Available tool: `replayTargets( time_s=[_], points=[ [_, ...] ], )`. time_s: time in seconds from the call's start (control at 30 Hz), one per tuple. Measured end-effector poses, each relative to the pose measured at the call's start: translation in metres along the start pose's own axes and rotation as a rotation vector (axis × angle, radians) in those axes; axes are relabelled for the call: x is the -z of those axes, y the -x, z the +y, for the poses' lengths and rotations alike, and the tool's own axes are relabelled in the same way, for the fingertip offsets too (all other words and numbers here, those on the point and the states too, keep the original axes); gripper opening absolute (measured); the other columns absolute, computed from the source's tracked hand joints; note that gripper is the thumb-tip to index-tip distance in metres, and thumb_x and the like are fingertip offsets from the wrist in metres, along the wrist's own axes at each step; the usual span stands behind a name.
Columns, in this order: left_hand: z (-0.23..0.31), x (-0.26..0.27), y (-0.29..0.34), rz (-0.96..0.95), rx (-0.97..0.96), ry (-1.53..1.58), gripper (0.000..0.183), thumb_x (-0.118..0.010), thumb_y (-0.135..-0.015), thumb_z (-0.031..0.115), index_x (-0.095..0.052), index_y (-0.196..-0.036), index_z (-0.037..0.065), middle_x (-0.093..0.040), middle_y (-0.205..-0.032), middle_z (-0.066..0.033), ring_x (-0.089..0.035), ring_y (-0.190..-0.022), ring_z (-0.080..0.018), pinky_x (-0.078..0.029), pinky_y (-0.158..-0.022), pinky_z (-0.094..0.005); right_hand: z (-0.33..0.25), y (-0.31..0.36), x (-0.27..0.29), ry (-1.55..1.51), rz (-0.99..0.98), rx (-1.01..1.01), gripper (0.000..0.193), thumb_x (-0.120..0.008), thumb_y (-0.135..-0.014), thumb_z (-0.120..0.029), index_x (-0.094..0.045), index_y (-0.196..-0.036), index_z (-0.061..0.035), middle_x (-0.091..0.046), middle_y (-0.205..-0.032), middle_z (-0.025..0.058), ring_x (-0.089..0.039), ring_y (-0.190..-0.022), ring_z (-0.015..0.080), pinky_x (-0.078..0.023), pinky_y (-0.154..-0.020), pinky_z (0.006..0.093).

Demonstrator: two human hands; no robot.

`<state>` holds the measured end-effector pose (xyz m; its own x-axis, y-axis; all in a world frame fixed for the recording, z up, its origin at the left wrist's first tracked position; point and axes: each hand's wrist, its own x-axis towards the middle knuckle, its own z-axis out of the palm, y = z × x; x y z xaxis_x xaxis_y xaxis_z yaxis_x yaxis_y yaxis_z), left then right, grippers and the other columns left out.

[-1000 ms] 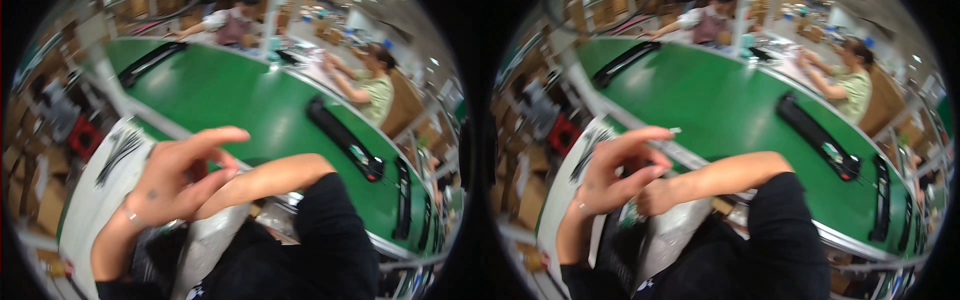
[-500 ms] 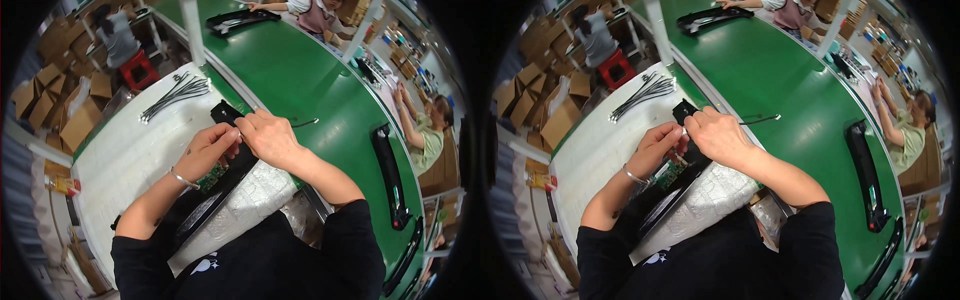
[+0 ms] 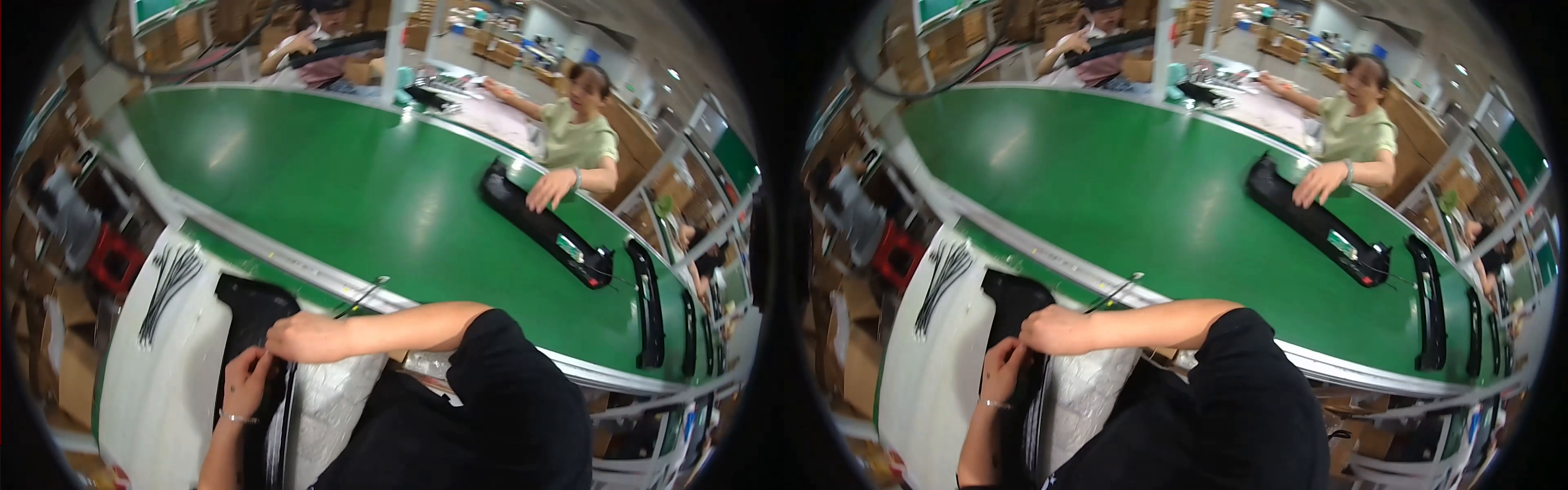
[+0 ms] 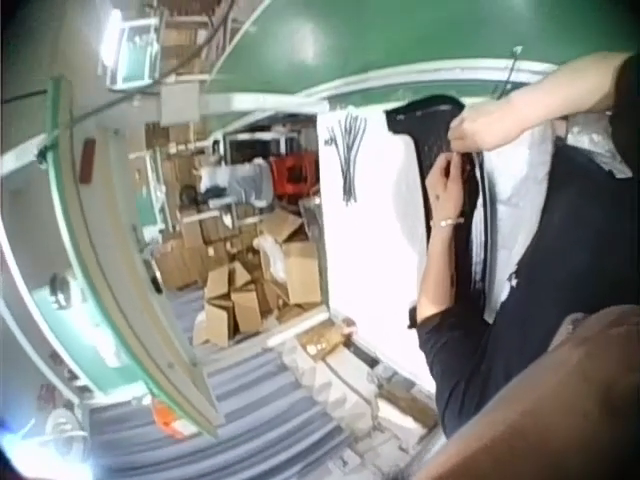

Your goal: Assemble electronic components and wire harnesses into plastic housings on a factory conveyor belt.

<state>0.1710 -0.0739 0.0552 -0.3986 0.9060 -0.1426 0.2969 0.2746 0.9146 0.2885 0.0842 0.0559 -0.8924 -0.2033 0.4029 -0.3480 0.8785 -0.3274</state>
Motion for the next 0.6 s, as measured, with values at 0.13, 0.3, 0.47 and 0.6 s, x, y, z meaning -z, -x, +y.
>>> replayTargets(
  time_s=[0.13,0.3,0.47,0.6],
  points=[
    [0.013,0.002,-0.002,0.228,-0.554,-0.634,0.025,-0.064,-0.073,0.015,-0.057,-0.094,0.002,-0.054,-0.108,-0.0157,-0.051,-0.098,-0.0301,-0.041,-0.083,-0.0380,0.023,0.012,0.032,0.278,0.197,-0.047,0.010,-0.053,-0.073,-0.013,-0.051,-0.074,-0.0034,-0.051,-0.074,0.0083,-0.055,-0.074,0.0251,-0.048,-0.059,0.0352],
    [-0.009,0.003,0.021,0.317,-0.340,-0.838,0.059,-0.071,-0.063,0.024,-0.047,-0.113,0.004,-0.031,-0.133,-0.0221,-0.031,-0.119,-0.0406,-0.028,-0.097,-0.0470,0.065,0.049,0.160,0.897,0.719,-0.340,0.013,-0.055,-0.068,-0.008,-0.052,-0.079,-0.0023,-0.050,-0.108,0.0169,-0.052,-0.094,0.0310,-0.048,-0.075,0.0373],
    [-0.026,0.007,0.025,0.272,-0.292,-0.760,0.068,-0.073,-0.059,0.026,-0.044,-0.117,0.003,-0.029,-0.136,-0.0224,-0.031,-0.121,-0.0407,-0.027,-0.099,-0.0470,0.034,0.064,0.262,1.429,1.305,-0.248,0.004,-0.058,-0.069,-0.005,-0.055,-0.071,-0.0059,-0.041,-0.128,0.0186,-0.039,-0.119,0.0360,-0.030,-0.096,0.0483],
    [-0.034,0.007,0.017,0.254,-0.370,-0.731,0.062,-0.073,-0.057,0.023,-0.048,-0.112,0.005,-0.033,-0.134,-0.0227,-0.035,-0.118,-0.0407,-0.030,-0.098,-0.0457,0.009,0.046,0.279,1.653,1.297,0.079,0.006,-0.064,-0.072,-0.009,-0.060,-0.074,-0.0053,-0.037,-0.131,0.0182,-0.033,-0.123,0.0352,-0.023,-0.102,0.0446]
  ],
)
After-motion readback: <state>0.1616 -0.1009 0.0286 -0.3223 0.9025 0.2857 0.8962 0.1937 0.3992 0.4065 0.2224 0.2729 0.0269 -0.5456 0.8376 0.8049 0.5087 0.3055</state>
